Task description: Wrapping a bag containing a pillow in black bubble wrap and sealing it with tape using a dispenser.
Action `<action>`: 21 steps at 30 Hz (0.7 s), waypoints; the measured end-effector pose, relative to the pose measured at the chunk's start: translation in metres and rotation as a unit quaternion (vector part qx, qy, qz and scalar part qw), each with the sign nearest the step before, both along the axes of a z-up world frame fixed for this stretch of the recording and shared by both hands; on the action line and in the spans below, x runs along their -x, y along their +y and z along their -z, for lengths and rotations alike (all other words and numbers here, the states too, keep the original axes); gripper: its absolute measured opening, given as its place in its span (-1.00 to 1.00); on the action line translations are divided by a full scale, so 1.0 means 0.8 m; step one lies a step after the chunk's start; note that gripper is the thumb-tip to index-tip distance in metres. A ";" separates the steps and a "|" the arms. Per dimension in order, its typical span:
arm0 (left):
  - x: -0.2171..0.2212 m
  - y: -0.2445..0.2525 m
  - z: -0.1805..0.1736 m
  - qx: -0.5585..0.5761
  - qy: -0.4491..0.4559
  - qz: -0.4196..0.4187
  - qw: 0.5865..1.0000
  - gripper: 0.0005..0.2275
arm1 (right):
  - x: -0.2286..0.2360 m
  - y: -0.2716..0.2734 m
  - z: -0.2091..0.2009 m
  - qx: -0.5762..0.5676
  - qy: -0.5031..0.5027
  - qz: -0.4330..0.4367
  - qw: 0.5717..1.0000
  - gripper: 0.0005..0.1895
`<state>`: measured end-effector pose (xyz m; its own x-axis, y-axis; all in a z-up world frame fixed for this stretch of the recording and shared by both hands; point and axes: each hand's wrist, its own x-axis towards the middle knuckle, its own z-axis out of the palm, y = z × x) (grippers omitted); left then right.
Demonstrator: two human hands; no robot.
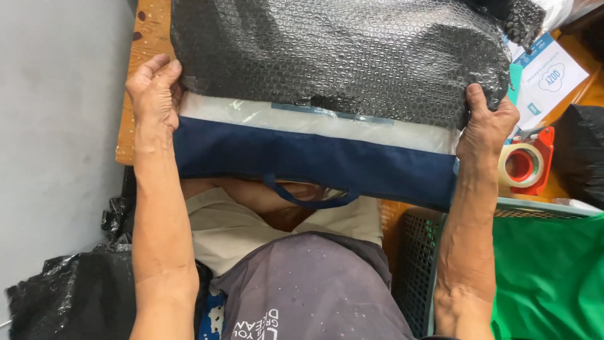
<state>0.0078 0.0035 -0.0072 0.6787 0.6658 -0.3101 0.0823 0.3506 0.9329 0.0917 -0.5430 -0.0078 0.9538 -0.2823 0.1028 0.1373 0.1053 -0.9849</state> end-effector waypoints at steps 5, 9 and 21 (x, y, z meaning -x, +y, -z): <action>-0.002 -0.010 -0.003 0.013 -0.019 -0.020 1.000 -0.73 | -0.005 -0.007 0.013 0.049 0.013 0.017 0.999 -0.83; 0.001 0.000 0.022 -0.039 -0.040 0.002 0.998 -0.69 | -0.010 -0.007 0.011 0.055 0.029 0.042 0.997 -0.87; 0.007 -0.014 0.017 -0.158 -0.053 -0.051 0.985 -0.80 | -0.007 -0.013 0.002 0.004 0.075 0.044 0.996 -0.78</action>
<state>0.0019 -0.0078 -0.0212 0.6214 0.7835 -0.0077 -0.0425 0.0435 0.9982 0.0972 -0.5530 -0.0096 0.9304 -0.3648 -0.0365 -0.0030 0.0918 -0.9958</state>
